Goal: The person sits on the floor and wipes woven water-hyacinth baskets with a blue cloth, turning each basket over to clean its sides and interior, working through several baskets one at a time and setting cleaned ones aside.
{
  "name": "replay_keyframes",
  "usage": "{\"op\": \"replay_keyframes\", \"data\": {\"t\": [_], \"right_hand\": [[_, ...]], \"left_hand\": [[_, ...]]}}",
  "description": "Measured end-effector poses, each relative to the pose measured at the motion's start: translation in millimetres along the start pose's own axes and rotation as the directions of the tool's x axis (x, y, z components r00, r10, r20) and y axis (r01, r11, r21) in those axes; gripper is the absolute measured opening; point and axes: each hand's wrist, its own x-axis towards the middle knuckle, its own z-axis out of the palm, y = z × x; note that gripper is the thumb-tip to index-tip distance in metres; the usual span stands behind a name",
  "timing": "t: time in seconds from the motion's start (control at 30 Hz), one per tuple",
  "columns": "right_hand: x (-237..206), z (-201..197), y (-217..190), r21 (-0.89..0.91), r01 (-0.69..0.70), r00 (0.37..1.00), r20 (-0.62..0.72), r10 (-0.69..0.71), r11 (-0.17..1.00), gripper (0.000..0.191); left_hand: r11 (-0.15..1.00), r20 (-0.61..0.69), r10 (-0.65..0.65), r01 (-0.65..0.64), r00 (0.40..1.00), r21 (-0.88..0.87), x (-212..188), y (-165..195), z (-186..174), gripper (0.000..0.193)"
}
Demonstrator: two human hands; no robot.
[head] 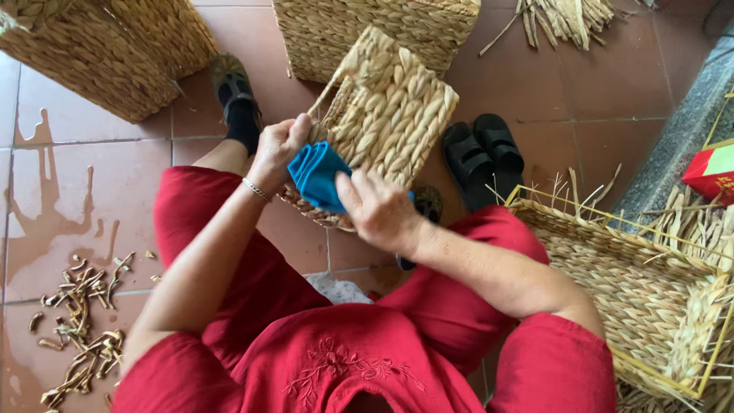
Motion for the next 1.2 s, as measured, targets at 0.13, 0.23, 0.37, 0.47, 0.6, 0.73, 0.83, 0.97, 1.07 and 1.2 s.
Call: {"op": "replay_keyframes", "data": {"t": [0.13,0.23,0.37,0.47,0.6,0.73,0.83,0.97,1.07,1.2], "right_hand": [[11.7,30.8,84.3,-0.124,-0.061,0.996,0.062,0.069,0.990,0.034],[19.9,51.6,171.5,-0.376,-0.289,0.957,-0.084,0.278,0.880,0.024],[10.6,62.8,195.2,-0.425,-0.349,0.935,-0.213,0.283,0.835,0.044],[32.0,51.6,126.3,-0.160,-0.322,0.938,0.079,0.337,0.933,0.026],[45.1,4.4,-8.8,-0.003,0.074,0.992,0.103,-0.073,0.997,0.037],[53.9,9.0,10.8,0.084,-0.033,0.992,0.126,0.022,0.996,0.031],[58.7,36.9,105.5,-0.223,-0.216,0.912,0.301,0.278,0.951,0.016],[47.1,57.7,195.5,-0.334,-0.347,0.936,-0.061,0.347,0.877,0.027],[49.1,56.8,170.6,-0.453,-0.313,0.943,-0.043,0.330,0.835,0.027],[76.0,25.8,43.2,-0.400,-0.036,0.961,0.236,0.141,0.916,0.024]], "left_hand": [[0.989,0.036,0.039,-0.044,0.999,0.142,10.0,2.9,-5.1,0.049],[0.986,0.073,0.068,-0.079,0.995,0.148,10.0,3.6,-3.4,0.047],[0.983,0.092,0.060,-0.075,0.994,0.167,7.5,1.7,-3.0,0.047],[0.990,0.012,-0.026,0.024,1.000,0.142,11.9,0.1,-15.3,0.050],[0.998,0.078,-0.021,0.025,0.997,-0.056,25.3,-1.5,-39.7,0.049],[0.998,0.089,-0.063,0.064,0.994,-0.001,36.0,-2.8,-44.6,0.051],[0.997,0.105,-0.069,0.066,0.992,0.032,39.9,0.5,-43.7,0.053],[0.992,0.194,-0.057,0.077,0.979,-0.098,40.4,6.7,-40.9,0.050],[0.980,0.148,-0.083,0.107,0.985,-0.167,40.1,6.0,-40.4,0.060],[0.968,0.180,-0.192,0.216,0.965,-0.126,46.9,-2.6,-47.3,0.063]]}}
